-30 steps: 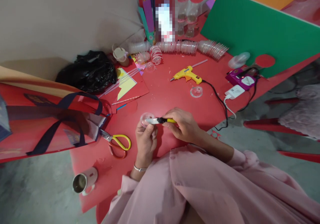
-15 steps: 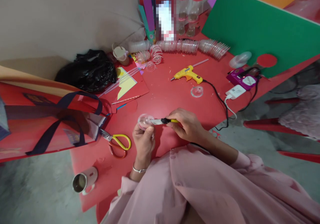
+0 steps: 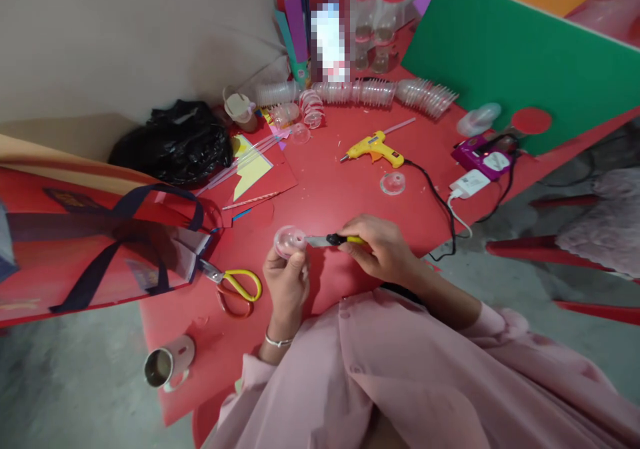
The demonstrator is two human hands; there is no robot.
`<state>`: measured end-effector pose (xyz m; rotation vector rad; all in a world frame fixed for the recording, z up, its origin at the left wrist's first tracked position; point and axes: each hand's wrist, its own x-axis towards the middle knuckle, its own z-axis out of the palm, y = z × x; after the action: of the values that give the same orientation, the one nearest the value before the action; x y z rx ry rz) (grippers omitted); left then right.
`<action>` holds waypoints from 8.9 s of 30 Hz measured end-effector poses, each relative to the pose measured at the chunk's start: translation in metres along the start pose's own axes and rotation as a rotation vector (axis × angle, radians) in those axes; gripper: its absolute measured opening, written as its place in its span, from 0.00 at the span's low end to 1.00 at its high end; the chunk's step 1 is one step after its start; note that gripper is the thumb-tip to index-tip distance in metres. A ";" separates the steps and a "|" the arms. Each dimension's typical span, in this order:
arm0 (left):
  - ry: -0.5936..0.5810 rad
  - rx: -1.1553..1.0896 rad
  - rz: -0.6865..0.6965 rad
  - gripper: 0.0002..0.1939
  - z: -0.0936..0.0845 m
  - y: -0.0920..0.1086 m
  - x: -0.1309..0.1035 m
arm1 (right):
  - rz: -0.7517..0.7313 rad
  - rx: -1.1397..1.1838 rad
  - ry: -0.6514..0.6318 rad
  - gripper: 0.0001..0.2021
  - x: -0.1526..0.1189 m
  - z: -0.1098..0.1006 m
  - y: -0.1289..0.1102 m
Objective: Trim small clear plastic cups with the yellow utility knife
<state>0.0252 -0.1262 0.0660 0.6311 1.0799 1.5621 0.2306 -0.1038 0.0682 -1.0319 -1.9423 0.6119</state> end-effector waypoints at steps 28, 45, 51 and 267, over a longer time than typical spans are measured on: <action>-0.040 0.012 -0.041 0.18 -0.006 0.000 0.000 | 0.083 0.140 -0.068 0.10 0.003 0.000 -0.006; -0.039 -0.044 -0.002 0.20 -0.003 0.009 0.004 | 0.346 0.395 -0.163 0.12 -0.001 -0.004 -0.006; -0.074 -0.017 -0.026 0.16 -0.003 0.003 0.001 | 0.173 0.224 -0.108 0.10 0.003 0.000 -0.014; -0.183 -0.275 -0.303 0.18 -0.022 0.019 -0.028 | 0.159 -0.118 0.095 0.18 -0.044 0.057 -0.062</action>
<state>0.0058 -0.1592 0.0765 0.3933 0.7659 1.3299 0.1698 -0.1762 0.0625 -1.2755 -1.8435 0.5304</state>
